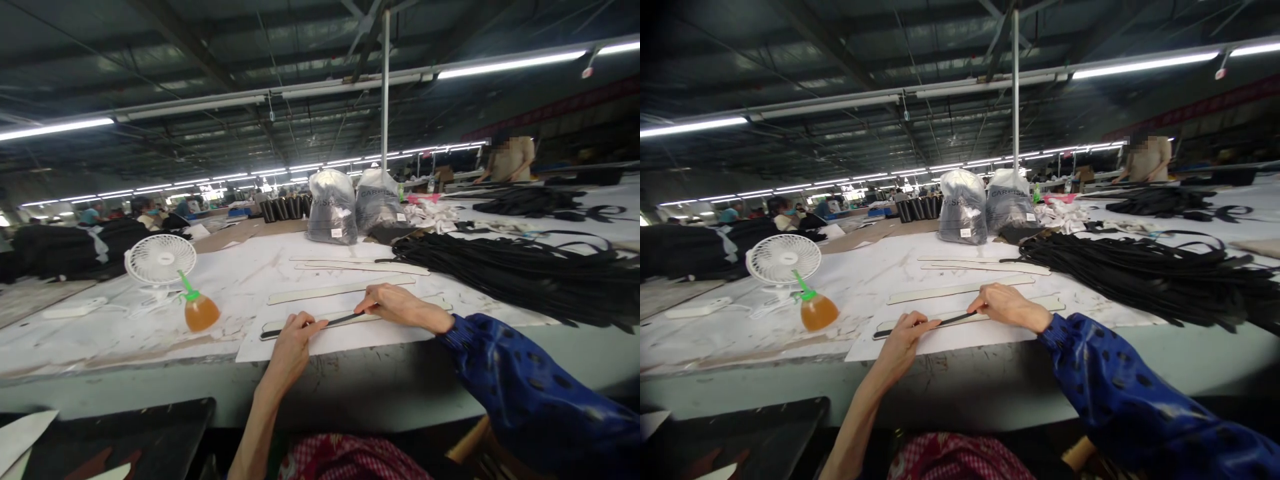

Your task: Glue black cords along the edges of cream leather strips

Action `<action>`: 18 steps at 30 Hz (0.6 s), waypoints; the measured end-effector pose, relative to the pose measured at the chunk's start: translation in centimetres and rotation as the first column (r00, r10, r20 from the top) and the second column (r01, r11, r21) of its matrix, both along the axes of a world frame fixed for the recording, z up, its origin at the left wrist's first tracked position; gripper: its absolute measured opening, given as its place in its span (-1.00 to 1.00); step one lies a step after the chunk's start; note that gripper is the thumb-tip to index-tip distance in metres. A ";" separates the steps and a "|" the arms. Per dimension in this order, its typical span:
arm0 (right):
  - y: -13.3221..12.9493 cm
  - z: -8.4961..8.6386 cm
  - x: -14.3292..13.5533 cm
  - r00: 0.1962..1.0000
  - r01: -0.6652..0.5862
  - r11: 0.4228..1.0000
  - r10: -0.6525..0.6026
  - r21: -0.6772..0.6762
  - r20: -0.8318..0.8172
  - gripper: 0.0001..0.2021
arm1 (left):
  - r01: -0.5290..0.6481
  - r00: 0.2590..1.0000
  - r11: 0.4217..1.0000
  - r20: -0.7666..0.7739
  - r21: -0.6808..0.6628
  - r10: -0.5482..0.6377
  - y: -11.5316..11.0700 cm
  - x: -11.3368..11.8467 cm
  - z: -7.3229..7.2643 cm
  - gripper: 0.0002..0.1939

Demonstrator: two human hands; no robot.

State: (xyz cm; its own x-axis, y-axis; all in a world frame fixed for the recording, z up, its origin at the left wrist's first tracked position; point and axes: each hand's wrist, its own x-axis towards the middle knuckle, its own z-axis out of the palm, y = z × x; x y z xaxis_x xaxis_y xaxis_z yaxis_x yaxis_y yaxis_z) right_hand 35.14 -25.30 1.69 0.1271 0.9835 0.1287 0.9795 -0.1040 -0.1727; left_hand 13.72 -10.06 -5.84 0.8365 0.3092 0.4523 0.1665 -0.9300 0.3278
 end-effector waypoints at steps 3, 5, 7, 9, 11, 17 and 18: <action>-0.4 -0.4 0.3 1.000 0.010 1.000 -0.010 0.004 0.001 -0.65 | 0.004 0.999 0.999 -0.053 0.035 -0.002 0.1 0.0 0.0 -0.47; -0.6 -0.5 0.5 1.000 0.002 1.000 -0.002 -0.002 -0.012 -0.66 | -0.002 0.998 0.999 -0.070 0.050 0.006 0.0 0.0 0.1 -0.47; -0.6 -0.7 0.5 1.000 0.004 1.000 -0.004 -0.004 -0.024 -0.66 | -0.014 0.997 0.998 -0.074 0.059 0.019 -0.2 0.0 0.2 -0.48; -0.5 -0.9 0.6 0.999 0.013 1.000 -0.013 0.007 -0.035 -0.65 | -0.035 0.997 0.998 -0.066 0.061 0.039 -0.4 -0.1 0.4 -0.47; -0.3 -1.3 0.6 0.999 0.020 1.000 -0.019 0.023 -0.045 -0.64 | -0.042 0.997 0.997 -0.066 0.059 0.046 -0.5 -0.1 0.5 -0.47; -0.3 -2.0 0.7 0.999 0.031 0.998 -0.030 0.046 -0.020 -0.66 | -0.028 0.996 0.998 -0.078 0.064 0.033 -0.2 0.1 0.2 -0.45; -0.4 -2.0 0.7 1.000 0.031 0.999 -0.031 0.045 -0.005 -0.66 | -0.028 0.996 0.998 -0.078 0.064 0.033 -0.1 0.1 0.2 -0.45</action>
State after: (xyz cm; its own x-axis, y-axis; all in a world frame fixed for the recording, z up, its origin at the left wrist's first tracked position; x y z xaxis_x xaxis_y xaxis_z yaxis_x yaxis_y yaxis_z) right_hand 35.81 -25.66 -0.31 0.1581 0.9723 0.1721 0.9751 -0.1264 -0.1821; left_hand 13.80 -10.18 -5.67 0.8611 0.3078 0.4046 0.2178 -0.9425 0.2536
